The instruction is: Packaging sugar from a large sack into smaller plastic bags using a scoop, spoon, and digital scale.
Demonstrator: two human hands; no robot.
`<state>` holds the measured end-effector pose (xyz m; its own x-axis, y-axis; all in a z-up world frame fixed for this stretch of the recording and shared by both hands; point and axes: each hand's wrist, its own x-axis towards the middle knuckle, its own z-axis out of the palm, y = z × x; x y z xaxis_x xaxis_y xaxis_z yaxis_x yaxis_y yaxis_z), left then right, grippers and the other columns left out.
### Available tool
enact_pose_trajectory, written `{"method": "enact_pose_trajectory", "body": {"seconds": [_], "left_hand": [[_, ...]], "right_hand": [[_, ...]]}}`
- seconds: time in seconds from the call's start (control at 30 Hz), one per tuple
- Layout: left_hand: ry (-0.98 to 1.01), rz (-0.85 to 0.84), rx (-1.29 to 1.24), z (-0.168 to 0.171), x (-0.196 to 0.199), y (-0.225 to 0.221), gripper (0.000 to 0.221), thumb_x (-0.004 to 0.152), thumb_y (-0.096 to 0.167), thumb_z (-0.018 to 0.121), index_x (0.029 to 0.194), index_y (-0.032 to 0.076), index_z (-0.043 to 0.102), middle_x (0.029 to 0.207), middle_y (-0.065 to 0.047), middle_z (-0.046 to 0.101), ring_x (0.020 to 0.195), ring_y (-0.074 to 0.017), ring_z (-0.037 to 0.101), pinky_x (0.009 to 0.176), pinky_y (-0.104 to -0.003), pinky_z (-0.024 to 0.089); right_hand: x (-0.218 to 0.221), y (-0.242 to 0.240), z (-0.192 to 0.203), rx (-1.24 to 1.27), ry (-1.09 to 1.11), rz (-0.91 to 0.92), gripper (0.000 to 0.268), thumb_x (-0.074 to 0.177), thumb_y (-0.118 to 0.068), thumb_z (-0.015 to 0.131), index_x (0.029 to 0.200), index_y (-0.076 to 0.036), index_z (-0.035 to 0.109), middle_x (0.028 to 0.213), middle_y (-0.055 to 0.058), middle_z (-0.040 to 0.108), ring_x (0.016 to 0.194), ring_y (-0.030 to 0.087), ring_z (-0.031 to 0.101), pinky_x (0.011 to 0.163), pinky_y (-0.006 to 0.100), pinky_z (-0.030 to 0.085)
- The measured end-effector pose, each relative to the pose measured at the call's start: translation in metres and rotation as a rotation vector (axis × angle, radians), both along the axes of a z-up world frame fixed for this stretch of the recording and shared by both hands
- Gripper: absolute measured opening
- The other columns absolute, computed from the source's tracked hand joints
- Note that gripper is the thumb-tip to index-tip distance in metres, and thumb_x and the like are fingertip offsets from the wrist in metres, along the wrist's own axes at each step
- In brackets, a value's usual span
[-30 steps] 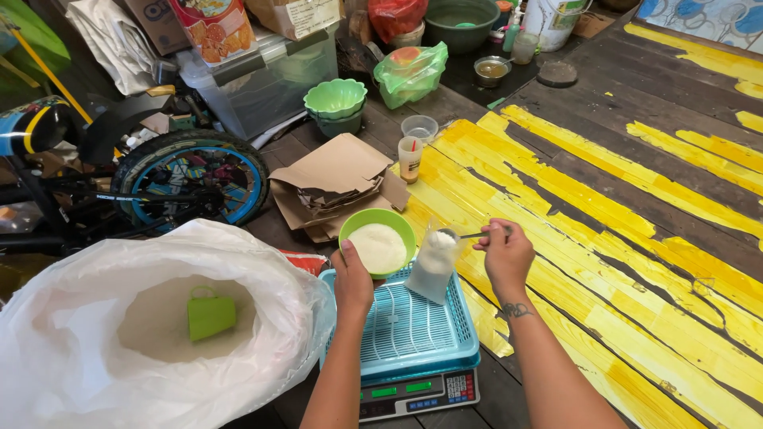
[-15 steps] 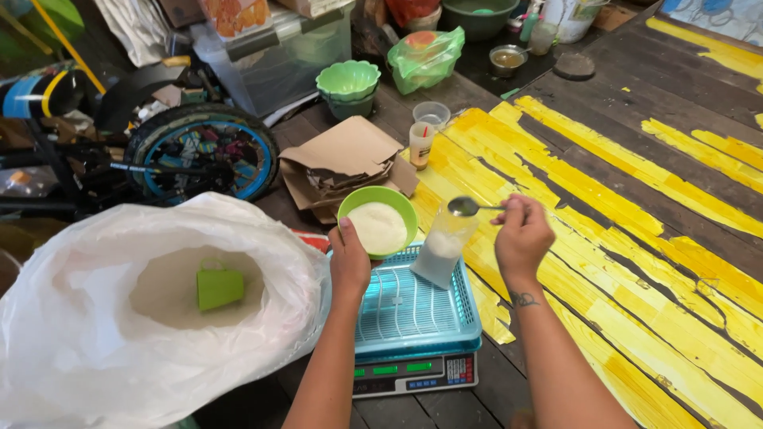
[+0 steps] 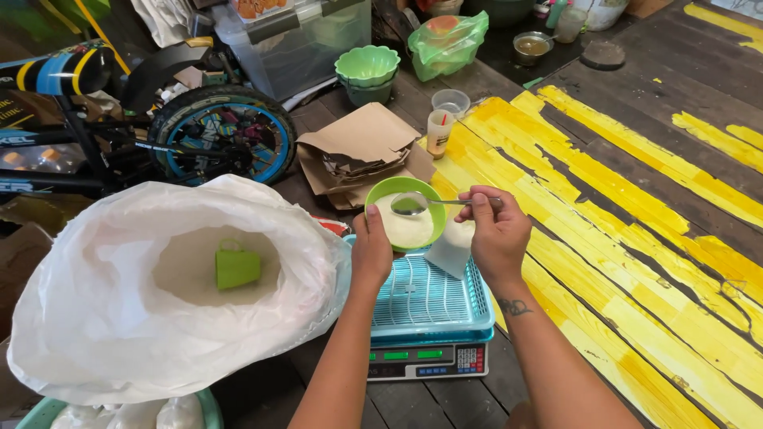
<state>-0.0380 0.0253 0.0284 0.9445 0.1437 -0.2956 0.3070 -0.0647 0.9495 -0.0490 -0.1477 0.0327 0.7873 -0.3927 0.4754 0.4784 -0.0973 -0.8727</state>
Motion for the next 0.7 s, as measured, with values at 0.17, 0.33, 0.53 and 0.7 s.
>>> {"method": "enact_pose_trajectory", "body": {"seconds": [0.17, 0.33, 0.53, 0.7], "left_hand": [[-0.008, -0.003, -0.019, 0.004, -0.003, -0.004, 0.081, 0.102, 0.068, 0.021, 0.146, 0.003, 0.038, 0.118, -0.035, 0.061, 0.095, -0.0397, 0.075, 0.076, -0.038, 0.069], [0.006, -0.028, 0.006, 0.0, -0.004, -0.006, 0.082, 0.101, 0.069, 0.021, 0.146, 0.002, 0.039, 0.12, -0.037, 0.06, 0.098, -0.0441, 0.074, 0.077, -0.042, 0.069], [-0.007, -0.036, -0.026, -0.003, -0.005, -0.006, 0.083, 0.101, 0.07, 0.021, 0.145, 0.002, 0.039, 0.119, -0.037, 0.06, 0.095, -0.0428, 0.075, 0.076, -0.04, 0.069], [-0.011, -0.038, -0.019, 0.002, -0.007, -0.004, 0.084, 0.101, 0.07, 0.02, 0.145, 0.002, 0.039, 0.118, -0.035, 0.06, 0.094, -0.0401, 0.075, 0.076, -0.039, 0.069]], "right_hand": [[0.001, -0.003, -0.004, -0.218, -0.001, -0.022, 0.013, 0.105, -0.01, 0.064, 0.11, -0.002, 0.073, 0.096, 0.014, 0.075, 0.103, 0.027, 0.07, 0.096, 0.042, 0.055], [-0.003, -0.005, 0.006, -0.353, -0.037, -0.047, 0.013, 0.103, -0.012, 0.067, 0.107, -0.004, 0.077, 0.093, 0.012, 0.077, 0.117, 0.03, 0.066, 0.109, 0.048, 0.046], [-0.007, -0.013, 0.014, -0.478, -0.111, 0.014, 0.014, 0.101, -0.012, 0.068, 0.106, -0.005, 0.079, 0.096, 0.014, 0.075, 0.113, 0.032, 0.067, 0.105, 0.047, 0.05], [-0.009, -0.014, 0.018, -0.335, -0.154, 0.083, 0.016, 0.102, -0.012, 0.066, 0.102, -0.004, 0.079, 0.081, 0.012, 0.073, 0.069, 0.02, 0.071, 0.072, 0.034, 0.062]]}}
